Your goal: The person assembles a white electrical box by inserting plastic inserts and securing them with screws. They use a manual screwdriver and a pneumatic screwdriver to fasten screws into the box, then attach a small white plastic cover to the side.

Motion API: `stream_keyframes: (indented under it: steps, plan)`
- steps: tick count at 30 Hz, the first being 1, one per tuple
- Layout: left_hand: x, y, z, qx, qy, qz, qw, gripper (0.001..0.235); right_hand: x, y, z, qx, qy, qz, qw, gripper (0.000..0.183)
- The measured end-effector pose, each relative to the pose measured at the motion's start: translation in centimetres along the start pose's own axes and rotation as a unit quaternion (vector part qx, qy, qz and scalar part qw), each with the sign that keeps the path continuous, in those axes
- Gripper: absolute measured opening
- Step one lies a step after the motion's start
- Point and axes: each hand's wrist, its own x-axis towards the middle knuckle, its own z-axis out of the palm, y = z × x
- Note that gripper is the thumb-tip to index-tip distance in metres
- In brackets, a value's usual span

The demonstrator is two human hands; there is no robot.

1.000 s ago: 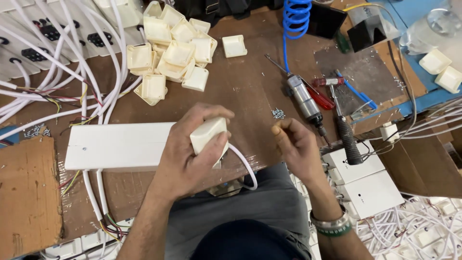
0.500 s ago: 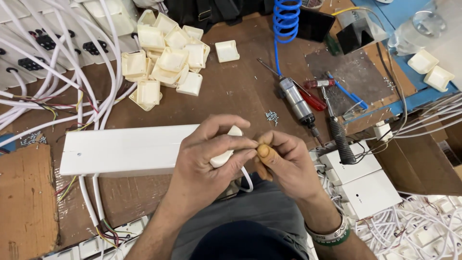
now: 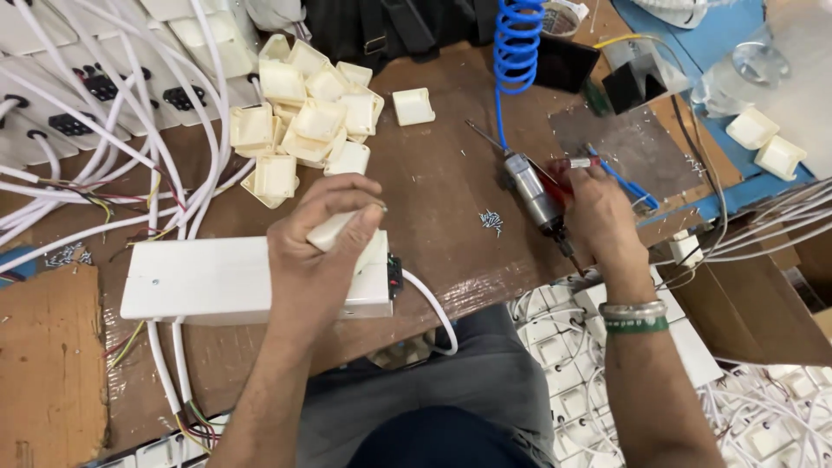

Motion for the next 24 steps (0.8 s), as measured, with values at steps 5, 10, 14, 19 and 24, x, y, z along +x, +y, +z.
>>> stream_keyframes:
  steps: [5,10,14,19,24]
  plan:
    - [-0.3,0.1,0.3,0.021,-0.011,0.011,1.0,0.006,0.0,0.5,0.3,-0.013,0.045,-0.07,0.996,0.033]
    - [-0.3,0.5,0.4,0.023,-0.011,0.012,1.0,0.007,-1.5,0.5,-3.2,-0.021,-0.039,0.02,0.999,0.024]
    - [-0.2,0.4,0.4,0.021,-0.014,0.018,1.0,0.007,-3.4,-0.3,-7.9,0.017,0.047,0.033,0.998,0.024]
    - [0.0,0.1,0.2,0.015,-0.014,0.008,1.0,0.005,-6.6,-0.3,-10.6,0.162,0.136,0.057,0.976,0.021]
    - [0.2,-0.1,0.0,-0.022,-0.021,0.02,0.999,0.004,-8.2,-2.5,-10.3,0.644,0.163,0.053,0.746,0.045]
